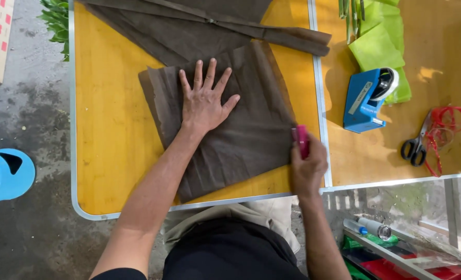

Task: Folding and stapling brown decorative paper to prepare wraps for floral arrangements.

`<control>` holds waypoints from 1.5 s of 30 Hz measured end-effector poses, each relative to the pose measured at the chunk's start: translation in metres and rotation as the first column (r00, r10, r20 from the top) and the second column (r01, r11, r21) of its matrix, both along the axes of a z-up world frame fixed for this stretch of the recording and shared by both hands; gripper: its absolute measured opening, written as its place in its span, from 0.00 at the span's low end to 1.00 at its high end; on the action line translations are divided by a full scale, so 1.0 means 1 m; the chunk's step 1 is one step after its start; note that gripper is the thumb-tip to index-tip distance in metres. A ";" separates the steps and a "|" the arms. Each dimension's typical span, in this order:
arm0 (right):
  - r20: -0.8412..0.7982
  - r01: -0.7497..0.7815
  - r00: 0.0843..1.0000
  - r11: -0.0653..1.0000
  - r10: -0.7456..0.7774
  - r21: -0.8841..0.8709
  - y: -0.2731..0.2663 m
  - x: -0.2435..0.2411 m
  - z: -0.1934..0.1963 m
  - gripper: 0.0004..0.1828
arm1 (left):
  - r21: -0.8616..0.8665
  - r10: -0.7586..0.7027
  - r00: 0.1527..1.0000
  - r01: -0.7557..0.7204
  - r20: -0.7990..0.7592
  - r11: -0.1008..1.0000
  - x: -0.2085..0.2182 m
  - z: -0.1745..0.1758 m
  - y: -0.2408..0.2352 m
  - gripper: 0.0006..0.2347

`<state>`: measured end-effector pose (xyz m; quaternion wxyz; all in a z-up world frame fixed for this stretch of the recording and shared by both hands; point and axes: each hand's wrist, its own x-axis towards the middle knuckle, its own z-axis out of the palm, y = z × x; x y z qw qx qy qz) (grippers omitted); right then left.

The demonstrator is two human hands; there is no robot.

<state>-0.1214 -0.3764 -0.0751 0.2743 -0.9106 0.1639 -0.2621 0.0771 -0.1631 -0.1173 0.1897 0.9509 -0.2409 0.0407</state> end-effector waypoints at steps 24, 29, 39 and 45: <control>0.042 -0.952 0.279 0.271 0.959 0.142 0.154 -0.009 0.023 0.14 | 0.297 0.031 0.986 0.018 -0.161 0.955 -0.004 0.031 0.001 0.32; 0.036 -0.876 0.476 0.470 0.879 0.112 0.118 0.010 0.000 0.14 | 0.282 0.034 0.989 0.008 -0.141 0.959 -0.003 0.029 0.001 0.32; 0.074 -0.964 0.230 0.217 0.970 0.151 0.156 -0.013 0.025 0.11 | 0.285 0.024 0.988 0.021 -0.153 0.958 -0.005 0.031 0.001 0.32; 0.071 -0.870 0.486 0.490 0.871 -0.050 0.090 0.026 -0.003 0.11 | 0.253 0.021 0.997 0.000 -0.080 0.967 -0.003 0.024 0.000 0.31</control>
